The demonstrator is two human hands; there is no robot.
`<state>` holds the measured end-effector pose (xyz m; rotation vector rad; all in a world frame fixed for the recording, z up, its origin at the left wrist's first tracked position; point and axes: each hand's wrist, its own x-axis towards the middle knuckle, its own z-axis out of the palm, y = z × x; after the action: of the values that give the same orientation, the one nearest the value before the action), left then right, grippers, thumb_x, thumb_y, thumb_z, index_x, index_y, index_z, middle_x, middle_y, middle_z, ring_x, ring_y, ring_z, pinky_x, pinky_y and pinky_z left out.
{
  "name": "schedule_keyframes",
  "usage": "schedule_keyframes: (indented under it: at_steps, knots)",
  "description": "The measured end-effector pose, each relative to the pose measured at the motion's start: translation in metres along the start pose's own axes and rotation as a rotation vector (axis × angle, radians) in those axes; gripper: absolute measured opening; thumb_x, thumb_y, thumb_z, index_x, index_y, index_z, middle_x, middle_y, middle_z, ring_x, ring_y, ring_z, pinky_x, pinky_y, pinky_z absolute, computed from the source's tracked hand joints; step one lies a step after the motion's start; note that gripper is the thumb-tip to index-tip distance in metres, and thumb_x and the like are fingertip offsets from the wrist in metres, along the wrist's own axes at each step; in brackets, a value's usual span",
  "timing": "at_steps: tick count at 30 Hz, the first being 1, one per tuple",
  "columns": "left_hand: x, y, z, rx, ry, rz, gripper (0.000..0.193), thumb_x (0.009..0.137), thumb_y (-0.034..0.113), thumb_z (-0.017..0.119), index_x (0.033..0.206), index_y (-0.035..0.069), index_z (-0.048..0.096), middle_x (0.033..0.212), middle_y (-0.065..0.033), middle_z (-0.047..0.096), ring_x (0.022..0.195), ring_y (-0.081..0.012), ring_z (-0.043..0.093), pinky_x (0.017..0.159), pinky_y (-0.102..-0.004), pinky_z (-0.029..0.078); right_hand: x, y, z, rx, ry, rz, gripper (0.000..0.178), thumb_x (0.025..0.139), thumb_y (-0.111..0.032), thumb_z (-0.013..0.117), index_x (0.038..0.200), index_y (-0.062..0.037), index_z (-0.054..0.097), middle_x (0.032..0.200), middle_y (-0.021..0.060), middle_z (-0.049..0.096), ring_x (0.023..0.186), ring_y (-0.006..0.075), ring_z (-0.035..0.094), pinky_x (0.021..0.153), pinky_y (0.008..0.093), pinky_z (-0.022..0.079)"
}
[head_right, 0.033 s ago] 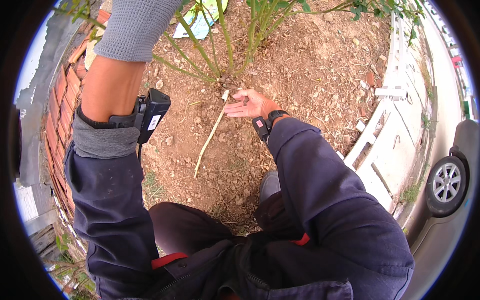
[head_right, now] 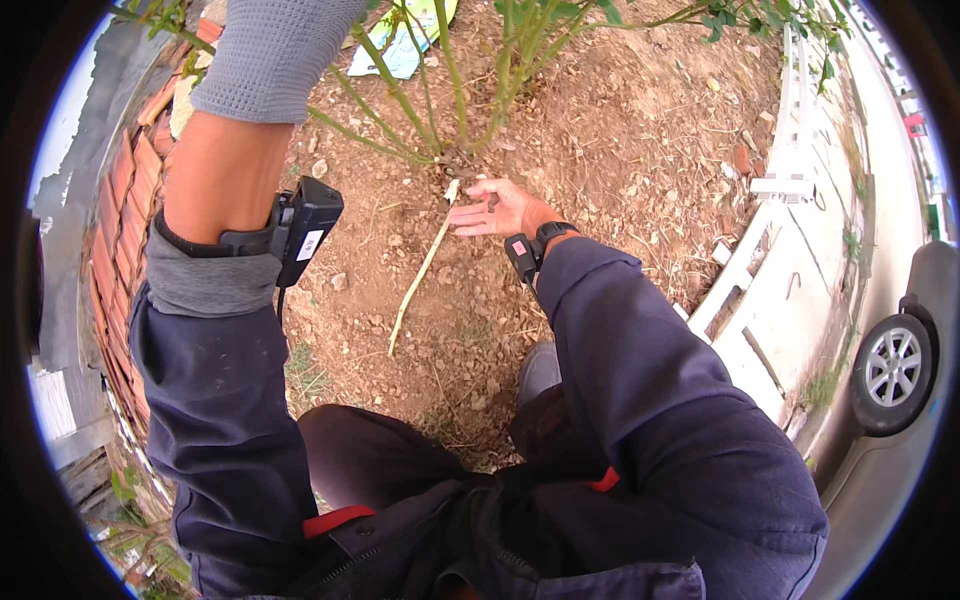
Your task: The person uses pruning shears to cut small branches from a tree and a bush in a garden. They hold branches with one hand and cut with the other, then drop the cut pieces to the ground.
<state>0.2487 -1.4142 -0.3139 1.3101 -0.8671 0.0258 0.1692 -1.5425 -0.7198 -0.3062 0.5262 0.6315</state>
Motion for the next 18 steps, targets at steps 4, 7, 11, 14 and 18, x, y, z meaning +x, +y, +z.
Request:
schedule_keyframes:
  at_steps: [4, 7, 11, 14, 18]
  knots:
    - [-0.001, 0.004, 0.006, 0.089, 0.058, -0.055, 0.021, 0.088, 0.012, 0.070, 0.087, -0.008, 0.065, 0.073, -0.0107, 0.065, 0.058, -0.0140, 0.065, 0.054, -0.0235, 0.053, 0.012, 0.007, 0.004, 0.080, 0.020, -0.162, 0.018, 0.086, -0.013, 0.069, 0.093, -0.0052, 0.054, 0.145, 0.0311, 0.035, 0.140, 0.0464, 0.032, 0.109, 0.0671, 0.034]
    - [-0.002, 0.010, 0.006, 0.145, 0.040, -0.057, 0.023, 0.088, 0.014, 0.070, 0.085, -0.008, 0.065, 0.072, -0.0104, 0.065, 0.058, -0.0140, 0.065, 0.053, -0.0234, 0.052, 0.025, 0.012, 0.007, 0.075, 0.067, -0.272, 0.020, 0.085, -0.012, 0.069, 0.095, -0.0049, 0.053, 0.139, 0.0265, 0.039, 0.138, 0.0439, 0.033, 0.110, 0.0677, 0.033]
    - [0.000, 0.015, 0.007, 0.176, 0.063, -0.101, 0.023, 0.087, 0.014, 0.071, 0.083, -0.007, 0.065, 0.071, -0.0099, 0.065, 0.058, -0.0137, 0.065, 0.053, -0.0236, 0.052, 0.035, 0.024, 0.002, 0.111, 0.114, -0.287, 0.022, 0.088, -0.016, 0.066, 0.100, -0.0042, 0.053, 0.128, 0.0251, 0.046, 0.126, 0.0452, 0.046, 0.109, 0.0645, 0.035]
    - [0.001, 0.012, 0.007, 0.187, 0.067, -0.115, 0.022, 0.087, 0.014, 0.070, 0.082, -0.007, 0.064, 0.071, -0.0095, 0.065, 0.057, -0.0138, 0.065, 0.053, -0.0236, 0.052, 0.037, 0.036, -0.001, -0.143, 0.309, -0.142, 0.031, 0.087, -0.028, 0.069, 0.098, -0.0042, 0.052, 0.116, 0.0223, 0.053, 0.112, 0.0426, 0.057, 0.103, 0.0572, 0.045]
    - [-0.007, 0.000, -0.002, -0.013, 0.005, 0.039, 0.021, 0.087, 0.013, 0.070, 0.081, -0.006, 0.063, 0.070, -0.0084, 0.064, 0.056, -0.0137, 0.064, 0.052, -0.0235, 0.052, 0.031, 0.025, 0.006, -0.543, 0.424, 0.020, 0.044, 0.081, -0.043, 0.076, 0.097, -0.0053, 0.059, 0.124, 0.0248, 0.050, 0.117, 0.0434, 0.054, 0.106, 0.0566, 0.041]
